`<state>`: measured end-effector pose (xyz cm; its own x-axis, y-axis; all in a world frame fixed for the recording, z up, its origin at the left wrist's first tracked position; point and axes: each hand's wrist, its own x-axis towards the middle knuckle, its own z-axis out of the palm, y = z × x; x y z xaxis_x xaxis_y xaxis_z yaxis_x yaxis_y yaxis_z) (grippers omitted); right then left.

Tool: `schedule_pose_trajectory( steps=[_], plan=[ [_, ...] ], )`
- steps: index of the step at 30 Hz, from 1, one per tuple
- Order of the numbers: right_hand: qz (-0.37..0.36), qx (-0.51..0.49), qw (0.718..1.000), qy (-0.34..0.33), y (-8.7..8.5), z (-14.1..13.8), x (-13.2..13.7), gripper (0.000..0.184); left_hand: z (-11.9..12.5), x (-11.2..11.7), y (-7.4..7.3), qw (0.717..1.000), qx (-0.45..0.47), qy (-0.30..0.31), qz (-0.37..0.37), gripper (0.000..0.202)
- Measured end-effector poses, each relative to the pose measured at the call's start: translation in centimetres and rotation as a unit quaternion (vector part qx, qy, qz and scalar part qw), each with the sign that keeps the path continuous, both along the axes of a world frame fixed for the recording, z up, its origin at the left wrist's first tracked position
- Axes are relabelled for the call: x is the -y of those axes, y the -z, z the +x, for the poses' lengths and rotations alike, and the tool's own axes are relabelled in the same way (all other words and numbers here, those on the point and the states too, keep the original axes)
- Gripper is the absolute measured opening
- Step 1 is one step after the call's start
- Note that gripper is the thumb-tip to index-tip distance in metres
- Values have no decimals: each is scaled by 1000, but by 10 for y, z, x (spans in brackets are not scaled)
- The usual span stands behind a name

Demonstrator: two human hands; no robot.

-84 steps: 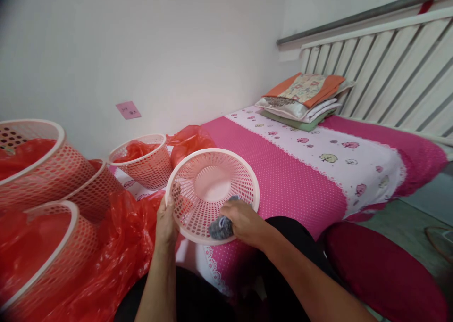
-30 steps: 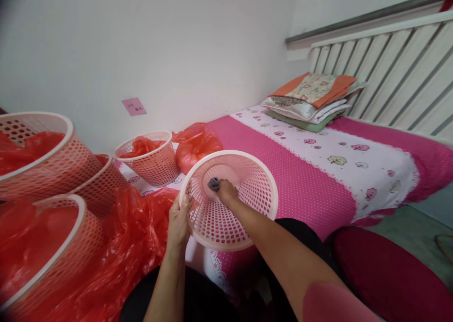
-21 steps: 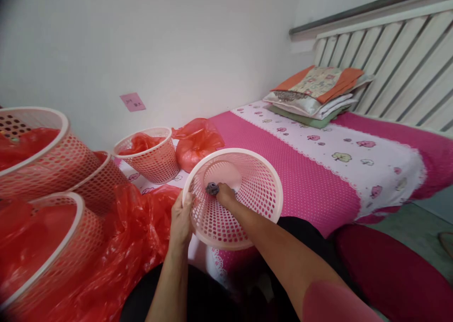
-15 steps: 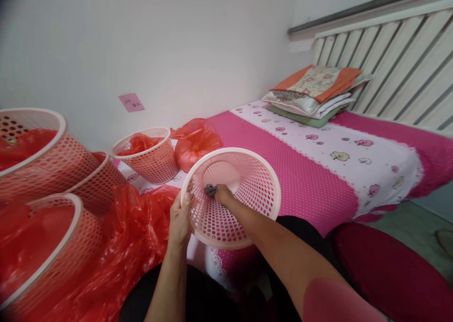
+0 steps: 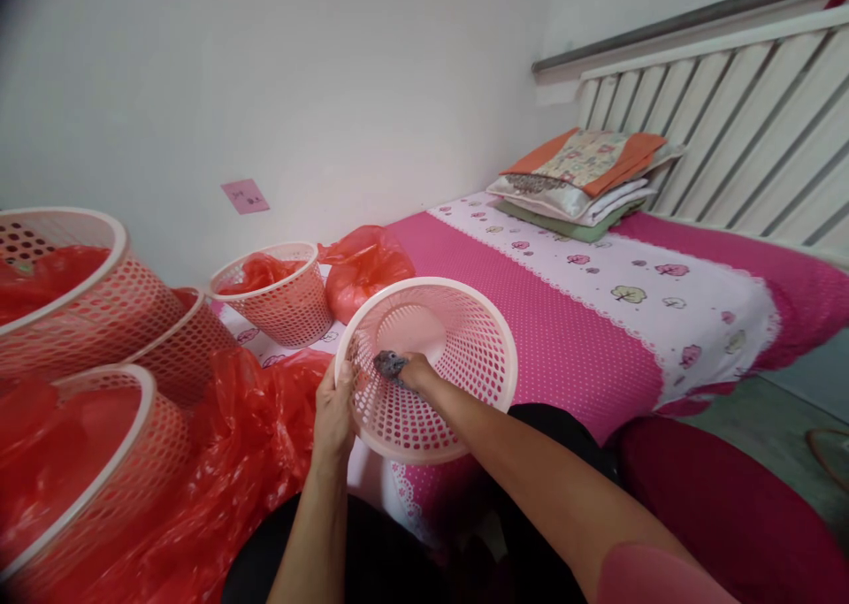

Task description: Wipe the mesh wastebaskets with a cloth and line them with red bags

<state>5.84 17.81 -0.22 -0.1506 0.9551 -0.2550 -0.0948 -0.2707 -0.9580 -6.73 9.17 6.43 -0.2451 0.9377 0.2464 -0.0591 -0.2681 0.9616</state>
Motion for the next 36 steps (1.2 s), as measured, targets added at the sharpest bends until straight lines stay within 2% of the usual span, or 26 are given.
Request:
schedule_pose_trajectory(
  steps=[3,5,15,22,28,33,36],
  plan=[
    [-10,-9,1000,-2,-8,5,10,10,0,-1,1,1000,7,0,-2,60],
    [-6,-18,1000,2,-12,7,15,6,1,-1,1,1000,12,2,-3,60],
    [8,-52,998,-34,-30,13,36,20,0,-1,0,1000,-3,-13,8,61],
    [2,-73,996,-44,-43,18,56,10,-2,-2,5,1000,9,-7,-9,64],
    [-3,-94,994,-52,-46,21,70,4,0,1,-1,1000,29,3,-1,63],
    [16,-110,991,-80,-44,26,83,18,0,3,-4,1000,24,0,-10,64],
    [52,-92,989,-108,-39,33,90,17,-1,2,-2,1000,10,-13,-8,65]
  ],
)
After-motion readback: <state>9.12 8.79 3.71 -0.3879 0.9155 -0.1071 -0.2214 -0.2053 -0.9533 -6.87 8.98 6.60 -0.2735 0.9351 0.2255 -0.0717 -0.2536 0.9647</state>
